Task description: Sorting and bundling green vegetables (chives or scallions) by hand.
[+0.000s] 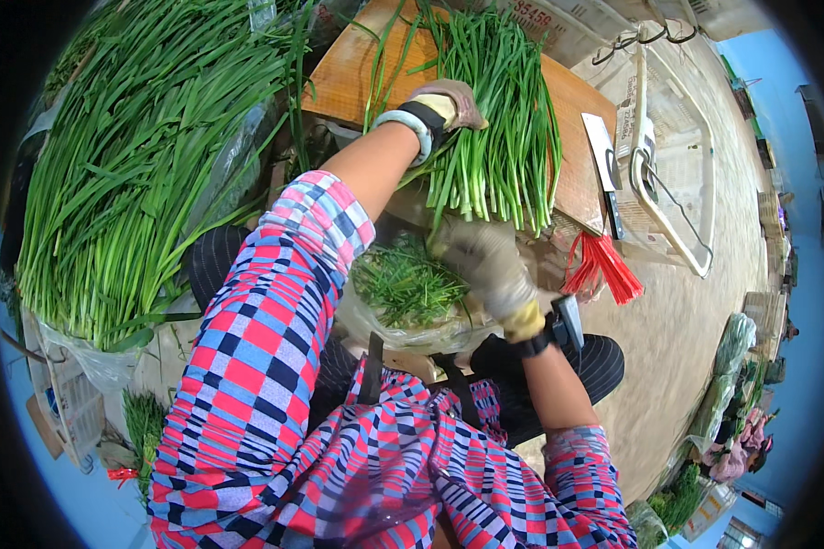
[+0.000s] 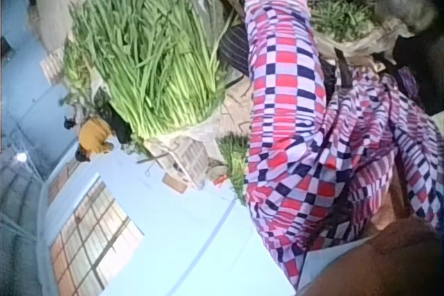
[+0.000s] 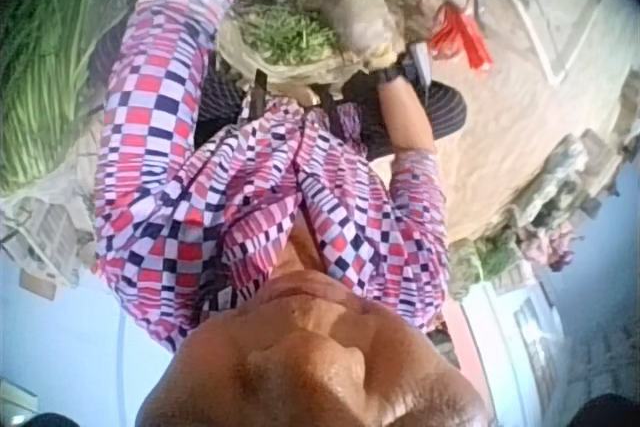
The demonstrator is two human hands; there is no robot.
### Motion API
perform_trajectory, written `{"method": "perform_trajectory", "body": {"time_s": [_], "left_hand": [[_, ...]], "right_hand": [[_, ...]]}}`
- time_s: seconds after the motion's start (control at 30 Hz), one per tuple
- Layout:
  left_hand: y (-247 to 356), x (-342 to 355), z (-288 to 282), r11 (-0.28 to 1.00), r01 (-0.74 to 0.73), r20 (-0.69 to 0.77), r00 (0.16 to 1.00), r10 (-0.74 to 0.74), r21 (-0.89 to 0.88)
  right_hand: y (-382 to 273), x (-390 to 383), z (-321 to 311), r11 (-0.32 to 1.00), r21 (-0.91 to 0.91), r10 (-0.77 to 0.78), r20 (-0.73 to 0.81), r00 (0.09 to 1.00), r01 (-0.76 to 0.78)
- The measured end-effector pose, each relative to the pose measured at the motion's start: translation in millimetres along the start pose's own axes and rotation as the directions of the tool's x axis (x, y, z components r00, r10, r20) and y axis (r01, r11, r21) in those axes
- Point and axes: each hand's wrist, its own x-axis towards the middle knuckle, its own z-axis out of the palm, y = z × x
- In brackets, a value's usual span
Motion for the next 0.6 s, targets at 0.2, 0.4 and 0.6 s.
{"method": "perform_trajectory", "body": {"time_s": [0.2,0.4,0.6], "left_hand": [[-2.0,-6.6,-17.3,0.990,0.103,0.072,0.993,-0.096,-0.101],[-84.8,11.1,-14.2,0.958,-0.227,0.017,0.974,0.228,0.174],[-72.9,-10.7,-23.4,0.985,0.139,0.068,0.989,-0.133,-0.103]], "right_hand": [[0.0,-42.5,12.5,0.696,-0.667,0.357,0.643,0.677,0.266],[-72.5,58.5,-17.6,0.883,-0.450,0.130,-0.037,0.991,-0.132],[-5.3,135.6,1.5,0.593,-0.633,0.461,-0.240,0.854,-0.498]]}}
